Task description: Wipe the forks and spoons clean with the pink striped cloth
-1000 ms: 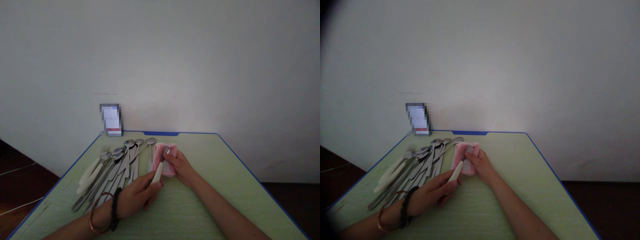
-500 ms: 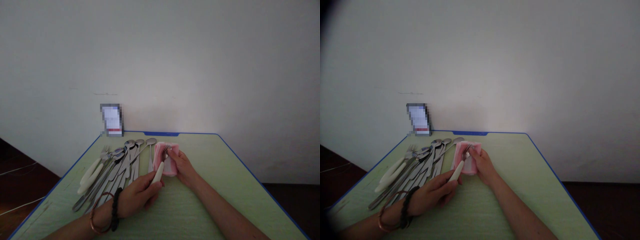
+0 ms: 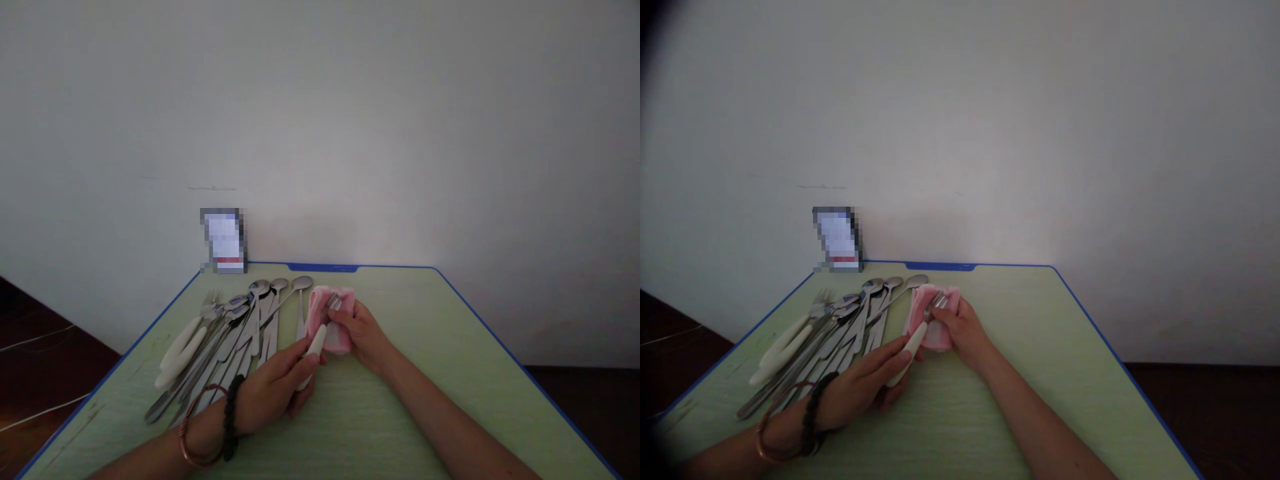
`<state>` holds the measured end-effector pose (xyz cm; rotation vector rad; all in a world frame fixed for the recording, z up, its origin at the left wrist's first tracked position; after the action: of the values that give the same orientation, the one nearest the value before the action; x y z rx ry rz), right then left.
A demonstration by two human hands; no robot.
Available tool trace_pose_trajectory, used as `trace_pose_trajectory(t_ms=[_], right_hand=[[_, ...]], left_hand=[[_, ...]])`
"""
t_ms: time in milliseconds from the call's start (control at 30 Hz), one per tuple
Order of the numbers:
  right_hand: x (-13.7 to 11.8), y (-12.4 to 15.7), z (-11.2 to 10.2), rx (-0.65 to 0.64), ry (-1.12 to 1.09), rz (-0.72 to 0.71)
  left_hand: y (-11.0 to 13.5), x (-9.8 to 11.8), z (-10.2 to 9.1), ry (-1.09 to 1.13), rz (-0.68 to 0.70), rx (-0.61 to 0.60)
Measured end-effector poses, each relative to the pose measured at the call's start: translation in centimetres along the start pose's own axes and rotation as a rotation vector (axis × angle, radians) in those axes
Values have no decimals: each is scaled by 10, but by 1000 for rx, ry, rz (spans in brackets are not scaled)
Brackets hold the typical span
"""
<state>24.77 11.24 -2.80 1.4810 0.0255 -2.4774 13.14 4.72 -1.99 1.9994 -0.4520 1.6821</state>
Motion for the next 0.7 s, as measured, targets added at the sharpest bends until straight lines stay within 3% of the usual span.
trace_pose_trajectory(t_ms=[267,533,700], right_hand=[[-4,-1,-1,1,134,-82],[0,-1,0,4,21,-18],[0,-1,-3,88,-21,-31]], left_hand=[[0,2,-1,-22,15,-3],[0,0,0,24,-21,-3],[1,-4,0,64,-51,-28]])
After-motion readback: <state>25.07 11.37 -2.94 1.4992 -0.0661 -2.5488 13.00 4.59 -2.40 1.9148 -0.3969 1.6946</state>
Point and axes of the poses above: each hand's wrist, its own y-axis away from the middle knuckle, its own z-axis out of the palm, x = y × z, the point moved 6 cm from there along -y, towards the middle knuckle, and after that the axes turned 2 degrees about -y, right-handed, at the moved point
